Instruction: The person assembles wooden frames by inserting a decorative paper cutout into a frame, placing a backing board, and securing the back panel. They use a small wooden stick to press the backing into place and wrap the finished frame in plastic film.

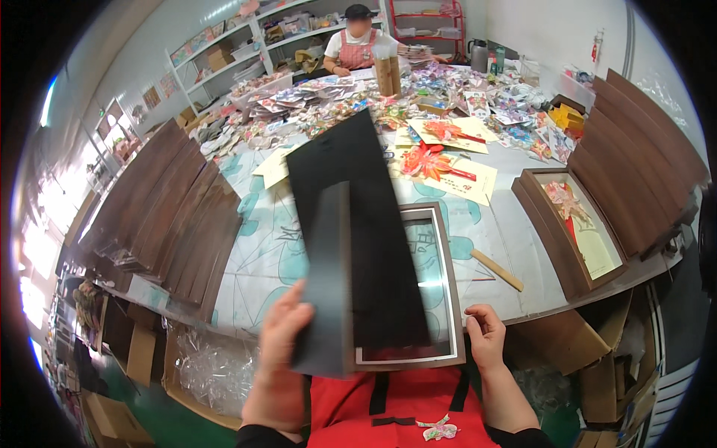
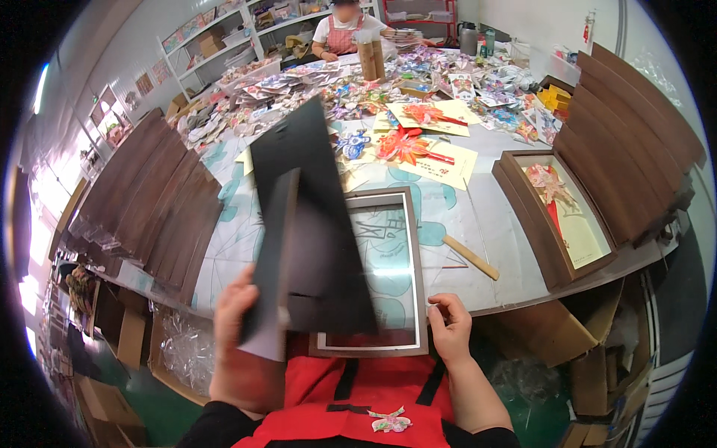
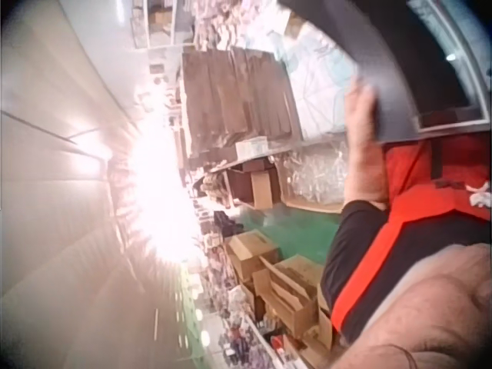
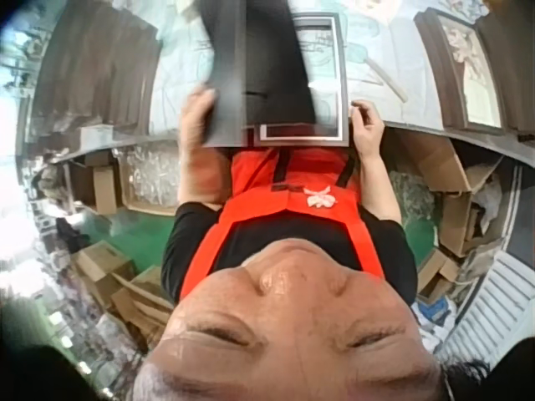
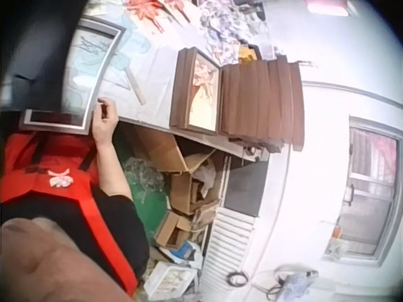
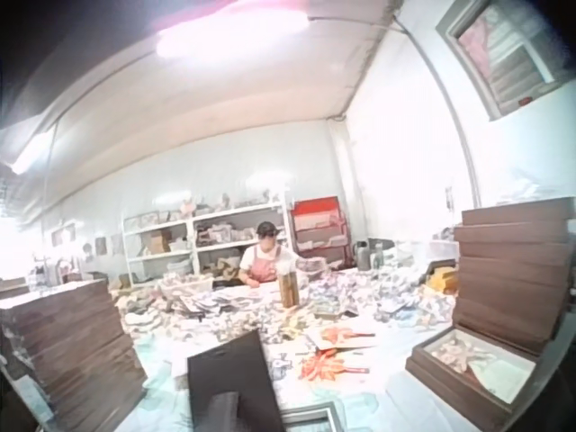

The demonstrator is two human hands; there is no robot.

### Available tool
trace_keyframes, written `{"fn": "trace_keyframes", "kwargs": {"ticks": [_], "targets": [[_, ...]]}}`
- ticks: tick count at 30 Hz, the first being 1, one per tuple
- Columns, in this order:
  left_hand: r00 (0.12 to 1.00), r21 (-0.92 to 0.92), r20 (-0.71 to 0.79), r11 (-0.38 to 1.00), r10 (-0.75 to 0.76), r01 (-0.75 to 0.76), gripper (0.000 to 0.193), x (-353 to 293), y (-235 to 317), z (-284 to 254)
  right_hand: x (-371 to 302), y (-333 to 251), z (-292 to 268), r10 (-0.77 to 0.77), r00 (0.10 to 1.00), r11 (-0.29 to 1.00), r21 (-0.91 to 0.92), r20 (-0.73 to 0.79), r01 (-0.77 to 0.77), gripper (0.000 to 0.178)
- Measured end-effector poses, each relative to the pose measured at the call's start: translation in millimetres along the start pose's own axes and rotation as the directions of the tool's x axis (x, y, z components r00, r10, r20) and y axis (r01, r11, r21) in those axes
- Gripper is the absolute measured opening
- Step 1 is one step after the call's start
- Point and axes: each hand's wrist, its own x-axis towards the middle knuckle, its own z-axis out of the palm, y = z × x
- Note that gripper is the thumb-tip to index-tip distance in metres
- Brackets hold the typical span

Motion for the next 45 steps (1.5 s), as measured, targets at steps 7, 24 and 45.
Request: {"fn": "trace_keyframes", "kwargs": {"ticks": [7, 24, 45], "targets": [[0.984, 0.078, -0.179, 0.997, 0.026, -0.012, 0.046, 11, 17, -115, 41, 13, -1, -0.032, 0.999, 0.995, -0.09, -0.018, 0.031, 0.008], [0.956, 0.828, 0.032, 0.528, 0.291, -0.188, 0.047, 45, -78, -93, 98, 21, 3, 0.147, 0.988, 0.988, 0.031, 0.037, -0.148, 0.031], [0.868, 0.902, 0.056, 0.347, 0.494, -0.255, 0.028, 61, -147, -63, 280, 61, 7, 0.065, 0.997, 0.359, -0.932, -0.028, -0.049, 0.047]]}}
